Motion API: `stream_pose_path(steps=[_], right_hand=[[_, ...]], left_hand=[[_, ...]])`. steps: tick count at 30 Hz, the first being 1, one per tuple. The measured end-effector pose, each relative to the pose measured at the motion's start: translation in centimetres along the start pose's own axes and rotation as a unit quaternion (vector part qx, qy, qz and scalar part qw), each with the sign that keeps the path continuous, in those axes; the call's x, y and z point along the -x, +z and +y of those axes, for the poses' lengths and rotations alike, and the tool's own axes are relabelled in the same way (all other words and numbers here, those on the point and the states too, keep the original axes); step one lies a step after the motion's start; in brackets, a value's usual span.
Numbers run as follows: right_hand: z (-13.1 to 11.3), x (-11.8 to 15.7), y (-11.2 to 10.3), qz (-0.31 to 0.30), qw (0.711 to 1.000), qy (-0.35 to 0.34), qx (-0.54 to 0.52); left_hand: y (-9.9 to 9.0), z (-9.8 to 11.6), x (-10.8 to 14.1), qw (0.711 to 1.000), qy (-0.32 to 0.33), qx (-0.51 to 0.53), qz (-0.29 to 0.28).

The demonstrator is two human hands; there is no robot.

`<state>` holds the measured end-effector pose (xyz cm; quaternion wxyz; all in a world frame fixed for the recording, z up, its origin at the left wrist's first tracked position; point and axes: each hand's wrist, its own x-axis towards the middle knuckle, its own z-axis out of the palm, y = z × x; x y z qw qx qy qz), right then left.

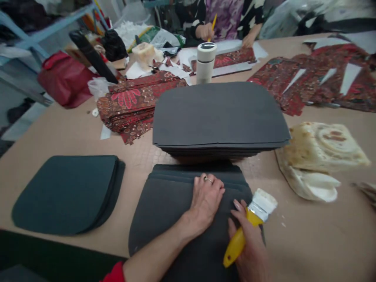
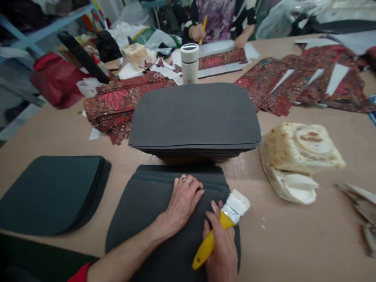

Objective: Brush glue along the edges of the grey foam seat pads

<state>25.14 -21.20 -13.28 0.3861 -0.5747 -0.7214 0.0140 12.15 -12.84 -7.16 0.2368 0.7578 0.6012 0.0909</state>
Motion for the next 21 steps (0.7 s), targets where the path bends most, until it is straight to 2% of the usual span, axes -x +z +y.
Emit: stream_pose_path(steps=[4, 7, 12, 15, 17, 21], right_hand=[[0.0, 0.9, 0.3, -0.076, 0.996, 0.016, 0.049], [0.2, 1.5, -0.1, -0.088, 0.994, 0.014, 0.064], [1.0, 2.0, 0.0, -0.095, 0.994, -0.005, 0.06], [1.4, 2.0, -0.1, -0.106, 0.993, -0.014, 0.056], [1.7, 2.1, -0.2, -0.129, 0.99, -0.001, 0.056], [3.2, 2.8, -0.1, -0.131, 0.99, -0.011, 0.053]], left_hand=[[0.6, -0.7, 2.9, 0.996, 0.085, -0.002, 0.041], [1.2, -1.7, 5.7, 0.988, 0.142, -0.041, 0.051], [0.6, -3.3, 8.0, 0.984, 0.157, -0.084, 0.026], [-0.4, -5.3, 8.1, 0.986, 0.14, -0.089, 0.033], [-1.2, -7.4, 8.3, 0.989, 0.102, -0.091, 0.05], [-2.8, -12.6, 10.0, 0.985, -0.061, -0.095, 0.132]])
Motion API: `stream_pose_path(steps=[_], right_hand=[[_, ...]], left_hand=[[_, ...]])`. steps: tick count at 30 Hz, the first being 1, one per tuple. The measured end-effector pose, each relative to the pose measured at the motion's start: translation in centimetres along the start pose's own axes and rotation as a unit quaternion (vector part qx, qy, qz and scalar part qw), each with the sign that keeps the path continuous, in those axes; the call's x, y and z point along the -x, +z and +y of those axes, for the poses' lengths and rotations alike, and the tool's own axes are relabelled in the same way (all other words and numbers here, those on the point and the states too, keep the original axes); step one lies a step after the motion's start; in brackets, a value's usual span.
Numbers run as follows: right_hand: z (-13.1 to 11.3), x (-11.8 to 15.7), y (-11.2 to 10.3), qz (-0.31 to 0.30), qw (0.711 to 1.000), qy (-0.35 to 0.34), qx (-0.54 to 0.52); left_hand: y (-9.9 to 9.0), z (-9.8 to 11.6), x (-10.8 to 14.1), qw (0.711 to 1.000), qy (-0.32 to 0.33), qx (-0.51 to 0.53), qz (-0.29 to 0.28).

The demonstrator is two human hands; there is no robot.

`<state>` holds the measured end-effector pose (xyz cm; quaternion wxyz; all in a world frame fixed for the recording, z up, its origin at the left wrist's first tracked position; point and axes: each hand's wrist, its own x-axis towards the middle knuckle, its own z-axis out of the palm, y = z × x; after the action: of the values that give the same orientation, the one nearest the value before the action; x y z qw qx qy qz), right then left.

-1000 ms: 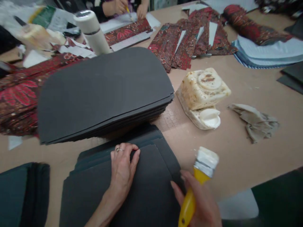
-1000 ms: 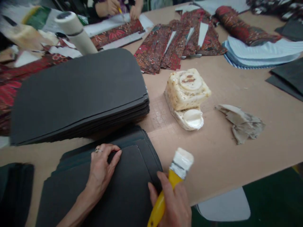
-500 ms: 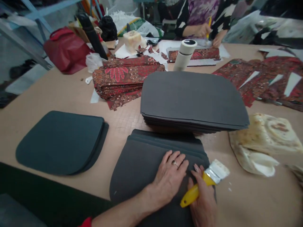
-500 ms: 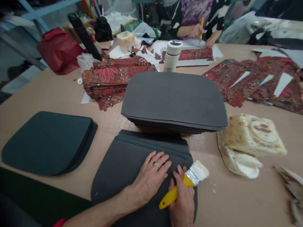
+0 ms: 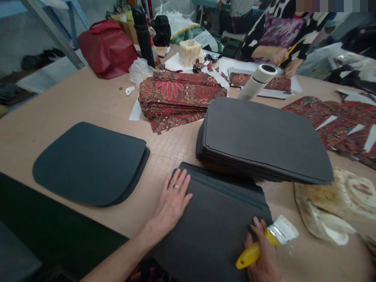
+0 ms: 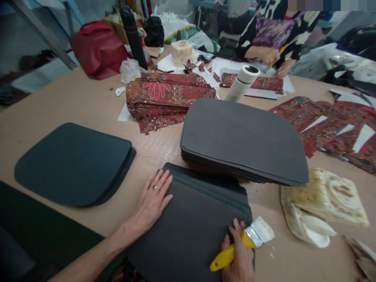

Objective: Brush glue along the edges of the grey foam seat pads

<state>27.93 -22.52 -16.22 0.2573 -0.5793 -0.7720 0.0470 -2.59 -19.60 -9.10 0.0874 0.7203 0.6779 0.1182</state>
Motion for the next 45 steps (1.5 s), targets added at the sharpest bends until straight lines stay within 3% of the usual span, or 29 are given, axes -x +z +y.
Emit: stream_pose_path(steps=[3, 5, 9, 14, 19, 25, 33, 39, 45], right_hand=[[1.5, 0.7, 0.1, 0.017, 0.999, -0.024, 0.016], [2.3, 0.9, -0.1, 0.025, 0.999, -0.042, 0.022], [2.2, 0.5, -0.5, 0.014, 0.999, -0.041, -0.011], [1.0, 0.4, -0.4, -0.021, 0.996, 0.04, -0.078], [0.4, 0.6, -0.8, -0.019, 0.995, 0.058, -0.083], [3.0, 1.5, 0.0, -0.008, 0.997, 0.037, -0.065], [7.3, 3.0, 0.5, -0.03, 0.998, 0.031, -0.033], [7.0, 2.5, -0.3, -0.026, 0.999, 0.014, -0.03], [5.3, 0.9, -0.7, -0.007, 0.999, -0.011, -0.032]], left_hand=[[-0.9, -3.1, 1.2, 0.99, -0.12, 0.05, 0.057], [-1.3, -3.8, 1.7, 0.977, -0.152, 0.127, 0.076], [-1.3, -3.2, 1.6, 0.955, -0.153, 0.238, 0.088], [-0.9, -3.2, 0.5, 0.961, -0.108, 0.245, 0.064], [-1.1, -3.9, -0.4, 0.96, -0.083, 0.262, 0.058], [-2.2, -2.8, -0.5, 0.938, -0.091, 0.331, 0.054], [-1.9, -1.4, 2.4, 0.883, -0.271, 0.376, 0.07], [-0.9, -0.9, 2.4, 0.908, -0.244, 0.317, 0.123], [-0.4, -1.1, 2.1, 0.896, -0.258, 0.339, 0.126]])
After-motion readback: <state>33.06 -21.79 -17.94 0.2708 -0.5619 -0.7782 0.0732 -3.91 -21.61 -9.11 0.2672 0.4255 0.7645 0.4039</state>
